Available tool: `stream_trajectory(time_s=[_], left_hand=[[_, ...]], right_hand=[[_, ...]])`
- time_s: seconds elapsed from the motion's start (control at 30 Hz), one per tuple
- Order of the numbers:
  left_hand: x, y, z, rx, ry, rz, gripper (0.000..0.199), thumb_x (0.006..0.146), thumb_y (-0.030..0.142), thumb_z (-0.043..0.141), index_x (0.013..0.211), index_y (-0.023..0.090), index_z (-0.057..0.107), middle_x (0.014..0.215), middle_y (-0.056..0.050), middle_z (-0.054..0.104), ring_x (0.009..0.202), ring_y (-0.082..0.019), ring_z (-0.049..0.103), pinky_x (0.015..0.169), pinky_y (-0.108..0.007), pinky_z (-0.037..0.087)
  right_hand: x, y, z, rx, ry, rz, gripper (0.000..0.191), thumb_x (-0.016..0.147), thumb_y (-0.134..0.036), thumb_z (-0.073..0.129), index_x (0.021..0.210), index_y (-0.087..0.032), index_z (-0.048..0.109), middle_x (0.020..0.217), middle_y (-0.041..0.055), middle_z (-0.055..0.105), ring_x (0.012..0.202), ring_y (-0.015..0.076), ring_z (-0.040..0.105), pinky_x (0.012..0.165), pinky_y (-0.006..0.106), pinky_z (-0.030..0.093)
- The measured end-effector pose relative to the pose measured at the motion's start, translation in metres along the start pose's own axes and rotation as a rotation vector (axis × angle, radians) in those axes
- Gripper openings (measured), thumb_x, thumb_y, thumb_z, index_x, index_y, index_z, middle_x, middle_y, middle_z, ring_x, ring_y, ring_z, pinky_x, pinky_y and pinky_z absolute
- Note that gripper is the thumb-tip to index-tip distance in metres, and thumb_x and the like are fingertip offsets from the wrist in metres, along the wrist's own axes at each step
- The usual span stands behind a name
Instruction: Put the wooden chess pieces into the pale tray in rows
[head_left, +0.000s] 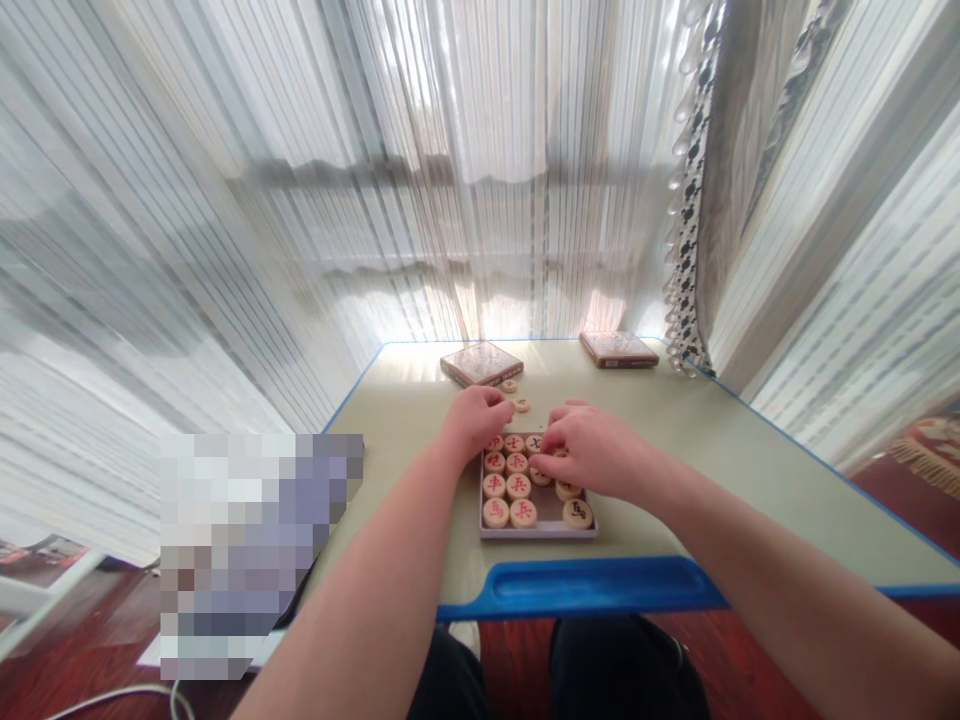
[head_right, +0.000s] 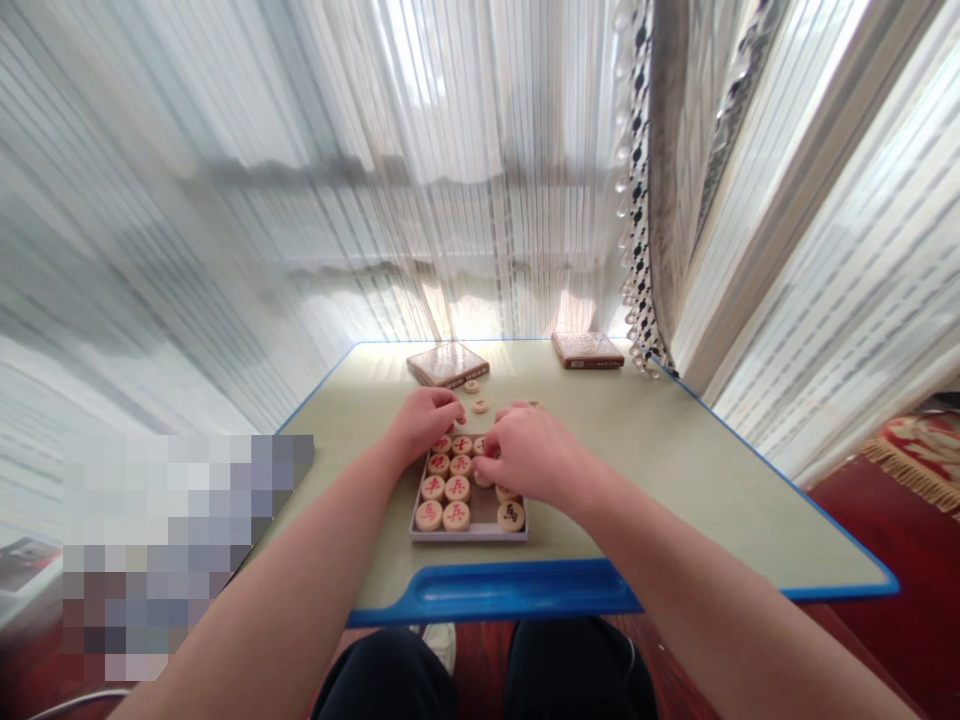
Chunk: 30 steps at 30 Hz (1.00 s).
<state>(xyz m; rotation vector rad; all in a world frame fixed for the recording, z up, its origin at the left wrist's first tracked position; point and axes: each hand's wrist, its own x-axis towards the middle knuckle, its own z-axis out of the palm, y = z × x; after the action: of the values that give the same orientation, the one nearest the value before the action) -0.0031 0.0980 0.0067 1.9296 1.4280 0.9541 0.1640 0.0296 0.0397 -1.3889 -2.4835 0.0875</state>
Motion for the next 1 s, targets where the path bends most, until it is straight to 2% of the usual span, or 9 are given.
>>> stream_trajectory(time_s=[0.17,0.33,0.53,0.63,0.7,0.73,0.83,0.93,1.0], left_hand=[[-0.001,0.002,-0.001,0.004,-0.011,-0.001,0.02,0.063,0.027,0.048,0.056,0.014,0.061,0.047,0.001,0.05,0.051,-0.011,0.047,0.048,-0.022,0.033],[-0.001,0.003,0.0,-0.005,-0.009,-0.002,0.021,0.062,0.029,0.047,0.056,0.014,0.06,0.046,0.001,0.049,0.05,-0.011,0.046,0.046,-0.022,0.032],[-0.002,0.002,-0.001,-0.02,-0.017,-0.002,0.019,0.062,0.027,0.047,0.056,0.015,0.06,0.045,0.002,0.048,0.047,-0.01,0.044,0.044,-0.021,0.032],[-0.003,0.004,-0.002,-0.028,-0.029,-0.035,0.018,0.061,0.026,0.047,0.056,0.015,0.06,0.044,0.002,0.047,0.044,-0.009,0.042,0.042,-0.02,0.031],[-0.004,0.006,-0.003,-0.027,-0.034,-0.05,0.018,0.061,0.025,0.046,0.055,0.015,0.06,0.043,0.003,0.045,0.042,-0.009,0.041,0.041,-0.021,0.031],[-0.005,0.007,-0.003,-0.024,-0.035,-0.054,0.018,0.061,0.024,0.046,0.055,0.015,0.059,0.043,0.003,0.044,0.041,-0.008,0.04,0.041,-0.021,0.03],[-0.007,0.008,-0.004,-0.012,-0.029,-0.041,0.018,0.061,0.024,0.046,0.054,0.014,0.059,0.042,0.003,0.043,0.04,-0.008,0.038,0.041,-0.021,0.029],[-0.009,0.007,-0.004,0.019,-0.011,-0.008,0.019,0.062,0.025,0.045,0.053,0.014,0.059,0.043,0.003,0.045,0.042,-0.008,0.04,0.043,-0.021,0.03],[-0.01,0.005,-0.004,0.059,0.022,0.033,0.02,0.063,0.025,0.045,0.052,0.015,0.059,0.045,0.002,0.047,0.046,-0.009,0.043,0.045,-0.021,0.032]], right_hand=[[0.004,0.008,-0.001,0.062,0.172,0.036,0.015,0.072,-0.033,0.059,0.075,-0.023,0.07,0.079,0.004,0.059,0.082,0.0188,0.051,0.073,0.028,0.038],[0.008,0.014,0.008,0.078,0.105,0.01,0.016,0.07,-0.035,0.061,0.075,-0.024,0.071,0.077,0.0036,0.058,0.082,0.019,0.051,0.073,0.029,0.039],[0.009,0.016,0.005,0.131,0.125,0.018,0.022,0.07,-0.041,0.062,0.07,-0.02,0.07,0.073,0.0036,0.058,0.078,0.0176,0.053,0.071,0.027,0.039],[0.011,0.035,-0.001,0.096,0.225,0.118,0.028,0.075,-0.043,0.055,0.076,-0.018,0.069,0.079,0.0052,0.059,0.077,0.0167,0.054,0.071,0.027,0.04],[0.012,0.052,-0.003,-0.016,0.276,0.216,0.03,0.074,-0.038,0.056,0.092,-0.018,0.068,0.092,0.0081,0.06,0.088,0.0201,0.054,0.08,0.03,0.038],[0.012,0.06,-0.004,-0.061,0.245,0.282,0.035,0.071,-0.038,0.059,0.099,-0.017,0.066,0.097,0.0099,0.059,0.092,0.0223,0.053,0.081,0.031,0.038],[0.011,0.074,-0.005,-0.036,0.064,0.356,0.037,0.068,-0.033,0.06,0.099,-0.015,0.065,0.098,0.011,0.061,0.09,0.0228,0.056,0.077,0.029,0.041],[0.008,0.068,-0.006,0.018,0.018,0.326,0.043,0.063,-0.03,0.063,0.103,-0.015,0.062,0.097,0.0097,0.062,0.084,0.0204,0.058,0.072,0.026,0.043],[0.005,0.061,-0.008,0.035,-0.012,0.256,0.037,0.064,-0.025,0.06,0.1,-0.015,0.064,0.095,0.009,0.062,0.083,0.0195,0.058,0.072,0.025,0.043]])
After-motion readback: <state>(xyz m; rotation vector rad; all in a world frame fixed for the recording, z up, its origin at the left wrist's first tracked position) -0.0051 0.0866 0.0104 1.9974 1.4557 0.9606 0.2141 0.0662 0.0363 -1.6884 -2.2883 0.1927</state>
